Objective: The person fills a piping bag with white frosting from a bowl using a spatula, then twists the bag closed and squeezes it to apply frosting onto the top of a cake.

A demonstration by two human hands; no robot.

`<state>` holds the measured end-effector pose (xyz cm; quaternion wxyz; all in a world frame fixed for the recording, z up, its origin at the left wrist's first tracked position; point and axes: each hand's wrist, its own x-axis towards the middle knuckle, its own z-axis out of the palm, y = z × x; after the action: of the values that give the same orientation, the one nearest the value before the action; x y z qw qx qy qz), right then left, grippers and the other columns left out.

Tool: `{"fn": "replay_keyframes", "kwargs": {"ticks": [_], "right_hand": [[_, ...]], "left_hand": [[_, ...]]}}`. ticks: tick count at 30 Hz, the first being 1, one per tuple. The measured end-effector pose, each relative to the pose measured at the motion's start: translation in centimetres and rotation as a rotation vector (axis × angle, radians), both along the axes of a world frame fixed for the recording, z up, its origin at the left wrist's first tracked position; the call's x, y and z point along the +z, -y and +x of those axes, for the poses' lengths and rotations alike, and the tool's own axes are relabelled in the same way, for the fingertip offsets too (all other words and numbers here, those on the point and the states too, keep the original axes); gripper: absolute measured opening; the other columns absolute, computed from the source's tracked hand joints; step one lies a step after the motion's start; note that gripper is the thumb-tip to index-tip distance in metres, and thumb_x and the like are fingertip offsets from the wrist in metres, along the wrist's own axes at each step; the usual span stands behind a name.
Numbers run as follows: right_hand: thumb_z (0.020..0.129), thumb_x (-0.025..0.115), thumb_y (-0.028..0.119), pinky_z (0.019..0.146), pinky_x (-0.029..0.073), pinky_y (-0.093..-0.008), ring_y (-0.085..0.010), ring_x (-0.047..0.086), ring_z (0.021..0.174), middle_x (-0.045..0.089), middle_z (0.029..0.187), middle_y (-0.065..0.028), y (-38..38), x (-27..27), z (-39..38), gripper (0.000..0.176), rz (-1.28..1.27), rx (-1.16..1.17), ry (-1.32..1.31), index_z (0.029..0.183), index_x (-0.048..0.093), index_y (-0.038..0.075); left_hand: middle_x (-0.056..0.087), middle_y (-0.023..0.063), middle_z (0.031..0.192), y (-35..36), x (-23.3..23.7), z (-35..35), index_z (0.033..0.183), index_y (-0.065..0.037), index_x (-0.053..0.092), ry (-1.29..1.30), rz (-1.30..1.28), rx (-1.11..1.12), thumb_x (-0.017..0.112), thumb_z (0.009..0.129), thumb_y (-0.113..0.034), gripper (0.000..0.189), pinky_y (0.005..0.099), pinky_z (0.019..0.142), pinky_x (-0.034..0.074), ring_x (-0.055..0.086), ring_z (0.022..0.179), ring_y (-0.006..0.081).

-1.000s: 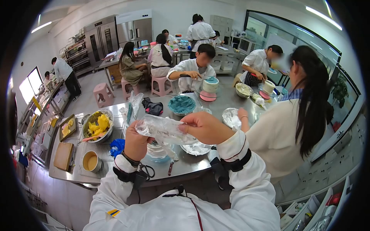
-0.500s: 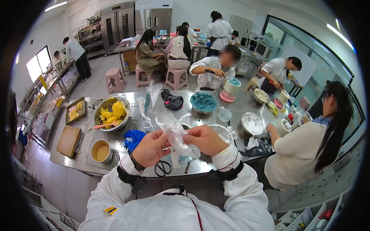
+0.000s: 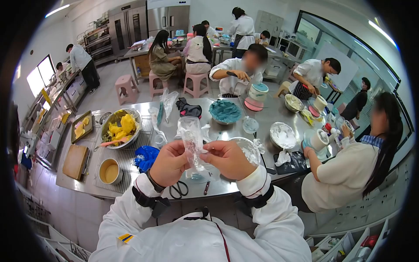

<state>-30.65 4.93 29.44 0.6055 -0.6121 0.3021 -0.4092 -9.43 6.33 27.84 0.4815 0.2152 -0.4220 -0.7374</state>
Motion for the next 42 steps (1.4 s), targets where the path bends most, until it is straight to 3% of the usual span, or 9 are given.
{"fn": "replay_keyframes", "kwargs": {"ticks": [7,9,16,24,29,31,36,40,42], "right_hand": [[0.088,0.068,0.011,0.079,0.05,-0.0252,-0.0102,0.061,0.088,0.066,0.098,-0.0051,0.3,1.8,-2.4,0.032,-0.185,0.136,-0.311,0.114,0.061,-0.005],[0.089,0.067,0.011,0.082,0.051,-0.0267,-0.0119,0.062,0.091,0.065,0.104,-0.0069,0.8,1.9,-3.2,0.036,0.046,0.261,-0.003,0.119,0.057,-0.006],[0.087,0.067,0.003,0.085,0.052,-0.0315,-0.0165,0.064,0.096,0.064,0.107,-0.0083,3.0,1.5,-3.8,0.032,0.191,0.284,0.05,0.117,0.056,-0.003],[0.093,0.06,0.011,0.091,0.053,-0.0438,-0.0265,0.064,0.105,0.063,0.117,-0.0125,1.8,-1.2,-2.6,0.025,0.304,0.206,0.684,0.117,0.057,0.005],[0.097,0.054,0.011,0.09,0.054,-0.0444,-0.0245,0.065,0.102,0.065,0.111,-0.0105,1.7,-1.8,-0.7,0.019,0.303,0.147,0.897,0.115,0.056,0.006],[0.097,0.053,0.012,0.089,0.055,-0.0424,-0.023,0.065,0.101,0.065,0.11,-0.0098,1.9,-1.1,-0.5,0.019,0.298,0.067,0.865,0.114,0.056,0.005],[0.099,0.05,0.012,0.088,0.054,-0.0359,-0.0199,0.066,0.098,0.065,0.109,-0.0089,3.4,-0.7,-0.6,0.018,0.283,-0.029,0.769,0.113,0.056,0.002],[0.099,0.048,0.015,0.089,0.053,-0.037,-0.021,0.065,0.1,0.064,0.111,-0.01,3.6,0.0,-0.8,0.022,0.299,-0.023,0.622,0.116,0.054,0.002],[0.099,0.049,0.017,0.089,0.053,-0.0384,-0.0218,0.064,0.101,0.063,0.114,-0.0104,2.4,1.1,-0.5,0.025,0.299,-0.048,0.572,0.119,0.054,0.002]], "left_hand": [[0.066,0.0078,0.105,-0.2,1.2,-1.8,0.105,0.0,0.06,0.115,0.06,-0.025,0.064,0.091,-0.011,0.018,0.03,0.086,0.054,0.065,0.094,0.0142],[0.066,0.0082,0.103,-0.1,1.6,-1.9,0.105,0.001,0.06,0.111,0.002,-0.027,0.064,0.091,-0.01,0.018,0.0288,0.084,0.054,0.065,0.092,0.0139],[0.064,0.0078,0.11,0.7,1.5,-1.6,0.115,-0.002,0.058,0.193,-0.039,0.031,0.061,0.093,-0.011,0.024,0.0326,0.084,0.055,0.066,0.094,0.0157],[0.058,0.0061,0.124,1.5,-0.7,0.7,0.125,-0.009,0.048,-0.552,0.049,-0.037,0.049,0.098,-0.011,0.026,0.0389,0.094,0.05,0.06,0.111,0.0218],[0.058,0.0093,0.125,1.1,-0.8,0.8,0.125,-0.006,0.047,-0.542,0.083,-0.054,0.05,0.097,-0.01,0.028,0.0408,0.093,0.051,0.06,0.112,0.024],[0.058,0.0103,0.124,1.0,-0.9,1.2,0.124,-0.004,0.048,-0.509,0.075,-0.077,0.05,0.097,-0.01,0.028,0.0414,0.093,0.052,0.061,0.112,0.0244],[0.062,0.0086,0.116,1.0,-1.3,1.9,0.118,-0.002,0.054,0.113,-0.131,-0.173,0.052,0.096,-0.011,0.023,0.0375,0.093,0.052,0.063,0.107,0.0212],[0.062,0.0079,0.115,0.9,-1.3,1.6,0.119,-0.003,0.054,-0.047,-0.067,-0.196,0.053,0.096,-0.01,0.024,0.0348,0.092,0.053,0.063,0.105,0.0191],[0.062,0.0072,0.115,0.8,-1.3,1.3,0.12,-0.003,0.053,-0.287,0.076,0.002,0.053,0.096,-0.009,0.025,0.0342,0.091,0.053,0.063,0.104,0.0176]]}}
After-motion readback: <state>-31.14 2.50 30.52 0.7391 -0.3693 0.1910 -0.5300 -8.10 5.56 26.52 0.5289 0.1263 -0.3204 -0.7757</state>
